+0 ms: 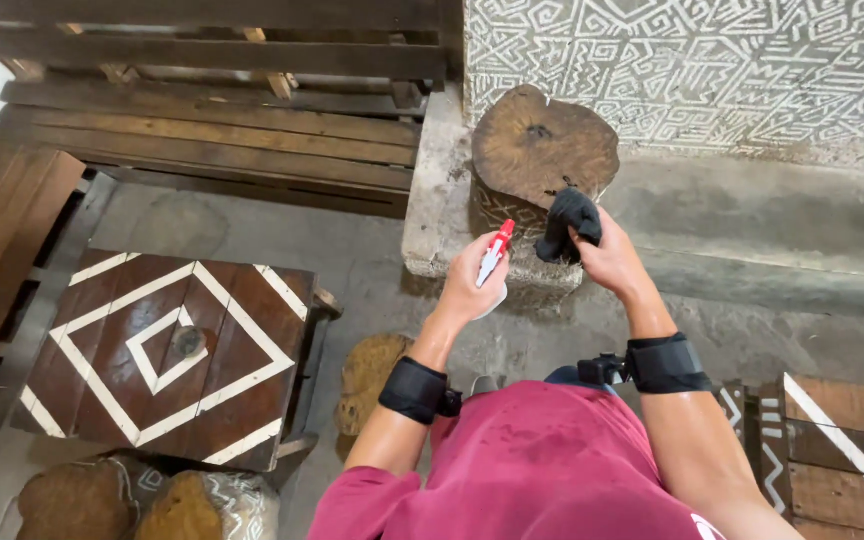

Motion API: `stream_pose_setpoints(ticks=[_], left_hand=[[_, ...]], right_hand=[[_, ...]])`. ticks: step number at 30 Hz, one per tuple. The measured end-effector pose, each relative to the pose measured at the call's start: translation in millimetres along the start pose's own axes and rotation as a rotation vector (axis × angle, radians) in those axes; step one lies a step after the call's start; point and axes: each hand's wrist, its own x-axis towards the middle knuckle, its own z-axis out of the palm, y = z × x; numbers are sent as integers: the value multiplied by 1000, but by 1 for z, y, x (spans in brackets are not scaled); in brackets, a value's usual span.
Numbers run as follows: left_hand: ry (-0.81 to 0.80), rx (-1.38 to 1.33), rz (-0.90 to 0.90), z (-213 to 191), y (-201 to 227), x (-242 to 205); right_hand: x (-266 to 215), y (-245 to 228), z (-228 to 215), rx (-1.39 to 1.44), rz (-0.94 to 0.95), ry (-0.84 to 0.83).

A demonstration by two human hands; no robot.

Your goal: The person sprays a liquid onto a wooden table with white geometric patterns and wipes it with a black cloth. They then move to a round wooden stool and repeat the spray-and-wipe process.

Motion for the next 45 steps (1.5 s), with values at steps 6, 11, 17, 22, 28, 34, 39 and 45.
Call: stream_pose_setpoints(ticks=[6,11,17,22,28,34,39,45], left_hand=[[-34,-3,-37,13,-24,46],[1,70,-3,41,-51,87],[69,198,-43,102,-113,146],[148,224,-157,148,-151,167],[69,405,-308,172,-181,203],[51,466,-477,187,-205,224],[118,523,-541,192,-205,228],[156,571,-608,189,-172,233]], right_hand=[[42,23,-9,-13,-6,24],[93,66,-29,8,-45,30],[171,102,-74,-80,-70,11],[214,127,-108,-73,8,-58],[270,154,-127,-53,-196,-87],[298,166,-134,-74,-80,-164],[318,168,-133,-9,-49,-232],[335,176,-129,-69,-60,-225]])
